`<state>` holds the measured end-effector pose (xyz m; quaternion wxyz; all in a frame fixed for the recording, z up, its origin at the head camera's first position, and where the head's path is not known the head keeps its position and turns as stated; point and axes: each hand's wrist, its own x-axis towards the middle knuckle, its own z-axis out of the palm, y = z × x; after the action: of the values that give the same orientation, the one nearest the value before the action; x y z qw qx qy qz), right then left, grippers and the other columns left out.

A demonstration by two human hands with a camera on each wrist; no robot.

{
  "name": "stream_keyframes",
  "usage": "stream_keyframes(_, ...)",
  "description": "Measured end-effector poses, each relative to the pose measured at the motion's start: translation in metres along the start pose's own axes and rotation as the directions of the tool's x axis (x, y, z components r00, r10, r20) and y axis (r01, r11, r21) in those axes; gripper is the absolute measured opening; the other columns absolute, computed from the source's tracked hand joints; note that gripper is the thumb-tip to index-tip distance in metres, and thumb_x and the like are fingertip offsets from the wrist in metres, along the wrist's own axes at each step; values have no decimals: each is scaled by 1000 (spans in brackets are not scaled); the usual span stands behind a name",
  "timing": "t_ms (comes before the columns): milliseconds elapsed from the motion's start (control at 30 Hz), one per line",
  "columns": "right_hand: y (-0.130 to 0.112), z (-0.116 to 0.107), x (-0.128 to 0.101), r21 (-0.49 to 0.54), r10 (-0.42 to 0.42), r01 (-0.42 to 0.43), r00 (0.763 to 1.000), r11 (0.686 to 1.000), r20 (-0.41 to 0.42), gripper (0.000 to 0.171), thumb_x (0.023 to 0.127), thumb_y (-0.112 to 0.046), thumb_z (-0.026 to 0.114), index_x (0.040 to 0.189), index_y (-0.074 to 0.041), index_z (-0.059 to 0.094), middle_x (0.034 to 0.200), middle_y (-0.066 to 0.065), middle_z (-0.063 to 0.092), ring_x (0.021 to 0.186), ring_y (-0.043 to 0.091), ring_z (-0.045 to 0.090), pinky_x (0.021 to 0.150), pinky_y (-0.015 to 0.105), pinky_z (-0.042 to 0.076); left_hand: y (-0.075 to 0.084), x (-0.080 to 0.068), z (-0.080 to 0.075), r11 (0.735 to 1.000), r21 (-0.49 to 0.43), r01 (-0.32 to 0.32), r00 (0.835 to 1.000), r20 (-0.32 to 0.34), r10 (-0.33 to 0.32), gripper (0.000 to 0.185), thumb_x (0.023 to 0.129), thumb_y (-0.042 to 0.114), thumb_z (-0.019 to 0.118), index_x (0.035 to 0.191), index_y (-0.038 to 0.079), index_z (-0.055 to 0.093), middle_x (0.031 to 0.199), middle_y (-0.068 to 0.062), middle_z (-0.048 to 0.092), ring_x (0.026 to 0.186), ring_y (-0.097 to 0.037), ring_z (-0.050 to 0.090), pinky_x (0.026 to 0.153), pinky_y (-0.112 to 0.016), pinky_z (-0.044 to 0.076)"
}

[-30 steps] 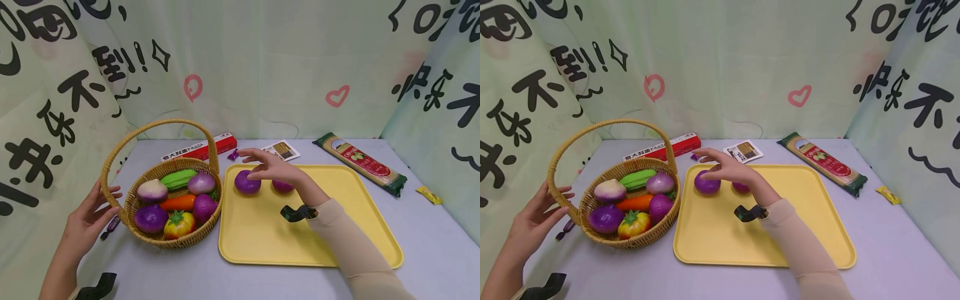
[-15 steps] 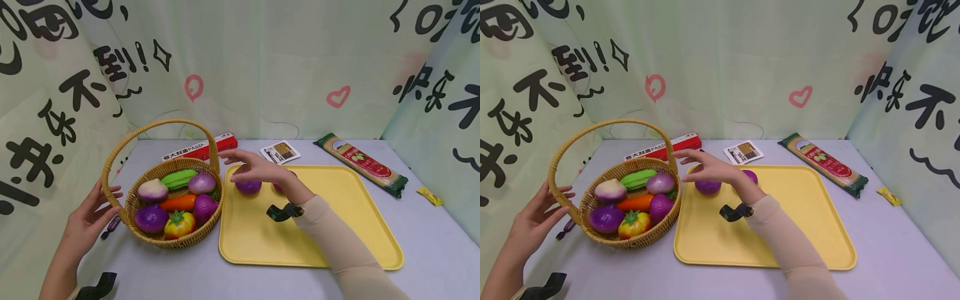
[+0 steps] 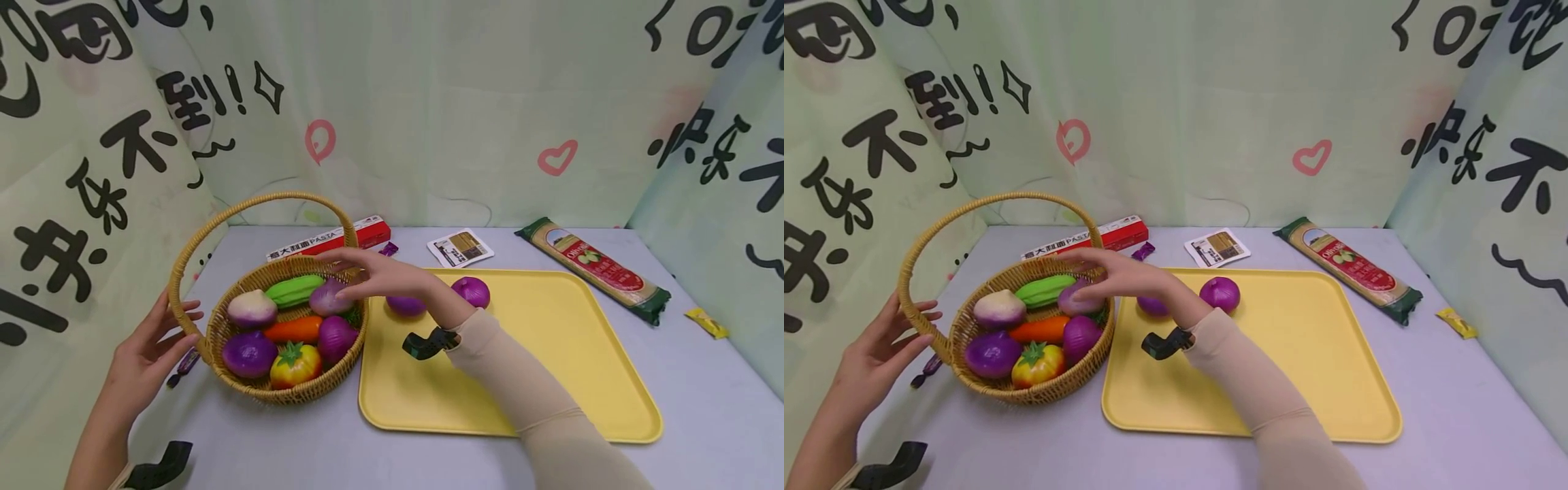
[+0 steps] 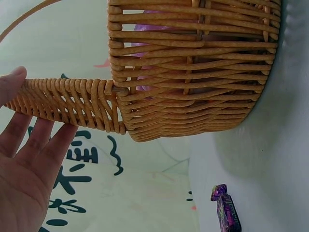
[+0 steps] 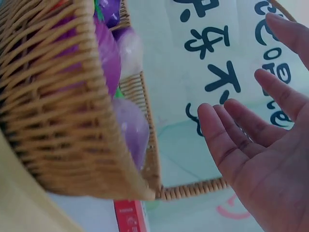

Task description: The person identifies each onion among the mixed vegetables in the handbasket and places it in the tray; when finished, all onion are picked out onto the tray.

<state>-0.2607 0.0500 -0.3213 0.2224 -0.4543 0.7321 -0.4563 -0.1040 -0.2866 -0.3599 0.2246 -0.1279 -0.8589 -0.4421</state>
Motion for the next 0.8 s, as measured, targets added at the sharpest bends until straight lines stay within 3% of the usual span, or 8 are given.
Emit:
stream_keyframes(100,-3,5,12,-3,-10,10,1000,1000,28,62,89,-17,63,144,-17,36,146,1,42,130,18,45,108,46,40,0,0,0,1000,3,10,1000,0,-10,86,79,-17,61,150,16,25,123,27,54,108,12,54,83,0,44)
stream_keyframes(333,-8,16,43,-57,-12,15,998,998,56,61,89,-22,65,144,-20,38,144,-1,43,130,17,45,103,26,43,1,2,-1,1000,10,10,1000,11,-10,86,80,-16,61,150,17,24,123,28,53,108,13,54,83,-1,44)
stream_keyframes(467,-5,21,60,-30,-27,29,997,999,74,60,90,-20,63,144,-18,38,145,0,43,129,13,47,106,28,42,2,2,-1,1000,11,13,1000,10,-13,86,80,-16,61,150,17,24,123,29,53,108,12,54,83,-1,44)
stream_keyframes(600,-3,26,75,-26,1,1,997,1000,72,59,90,-24,63,144,-21,38,146,5,43,131,19,46,109,29,39,2,0,-1,1000,6,22,1000,3,-22,86,80,-16,61,150,17,24,122,29,53,108,13,54,82,-1,44)
stream_keyframes(800,-3,34,95,30,81,-83,995,996,52,57,90,-29,62,142,-27,40,146,5,42,131,20,46,101,25,46,3,0,-1,1000,7,27,1000,4,-27,86,80,-16,61,150,17,24,122,29,53,108,13,54,82,0,44)
